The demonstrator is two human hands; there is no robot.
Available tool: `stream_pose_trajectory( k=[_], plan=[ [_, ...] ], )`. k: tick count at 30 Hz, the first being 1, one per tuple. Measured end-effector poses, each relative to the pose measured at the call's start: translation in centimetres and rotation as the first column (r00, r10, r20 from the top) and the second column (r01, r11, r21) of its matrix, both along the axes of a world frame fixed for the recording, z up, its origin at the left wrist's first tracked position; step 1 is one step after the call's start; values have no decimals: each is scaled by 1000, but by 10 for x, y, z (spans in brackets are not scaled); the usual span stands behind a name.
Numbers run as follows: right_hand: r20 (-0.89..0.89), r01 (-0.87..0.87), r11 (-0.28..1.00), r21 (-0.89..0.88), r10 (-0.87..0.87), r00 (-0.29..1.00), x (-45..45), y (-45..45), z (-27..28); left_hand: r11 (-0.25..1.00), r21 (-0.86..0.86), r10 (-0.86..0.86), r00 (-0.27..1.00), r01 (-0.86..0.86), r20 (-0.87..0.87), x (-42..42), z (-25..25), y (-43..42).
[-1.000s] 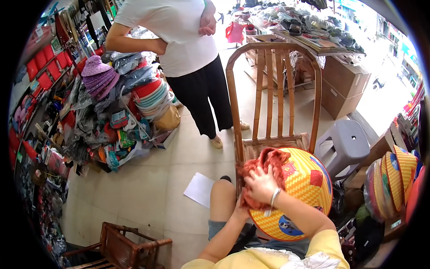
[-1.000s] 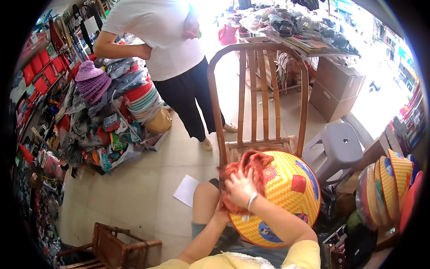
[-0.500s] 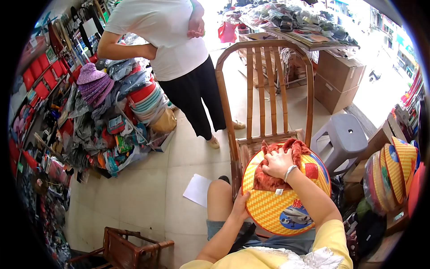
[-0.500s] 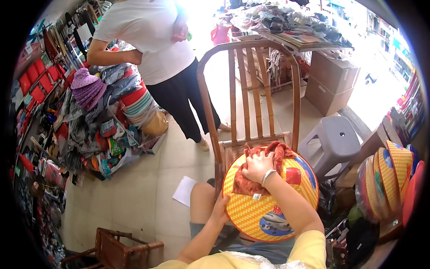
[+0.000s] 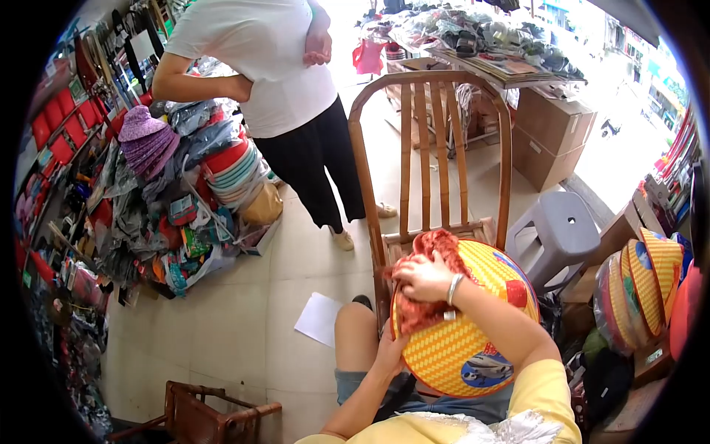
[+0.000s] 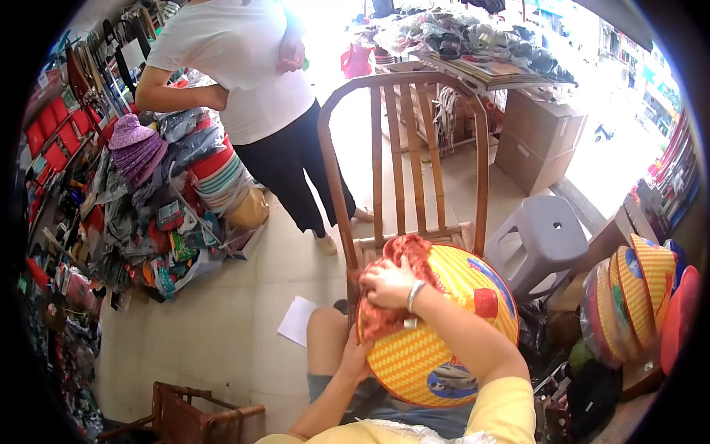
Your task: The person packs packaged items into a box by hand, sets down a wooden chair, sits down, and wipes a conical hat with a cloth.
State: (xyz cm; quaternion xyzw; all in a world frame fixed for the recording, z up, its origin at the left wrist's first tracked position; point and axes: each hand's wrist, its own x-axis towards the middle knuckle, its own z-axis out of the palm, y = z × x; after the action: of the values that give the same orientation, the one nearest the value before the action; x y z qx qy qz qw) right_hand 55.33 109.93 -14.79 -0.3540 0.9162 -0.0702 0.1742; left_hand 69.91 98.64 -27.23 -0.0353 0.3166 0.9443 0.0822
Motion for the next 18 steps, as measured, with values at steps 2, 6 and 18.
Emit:
stream_pose_trajectory(
  k=[2, 6, 18],
  plan=[
    [58, 74, 997, -3, -73, 996, -28, 10, -16, 998, -50, 35, 999, -34, 28, 12, -6, -5],
    [251, 231, 973, 7, -225, 941, -50, 49, -14, 998, -36, 59, 996, -57, 61, 15, 5, -4],
    [870, 889, 210, -406, -210, 447, 32, 208, -55, 989, 96, 102, 988, -113, 112, 6, -23, -14]
  ],
)
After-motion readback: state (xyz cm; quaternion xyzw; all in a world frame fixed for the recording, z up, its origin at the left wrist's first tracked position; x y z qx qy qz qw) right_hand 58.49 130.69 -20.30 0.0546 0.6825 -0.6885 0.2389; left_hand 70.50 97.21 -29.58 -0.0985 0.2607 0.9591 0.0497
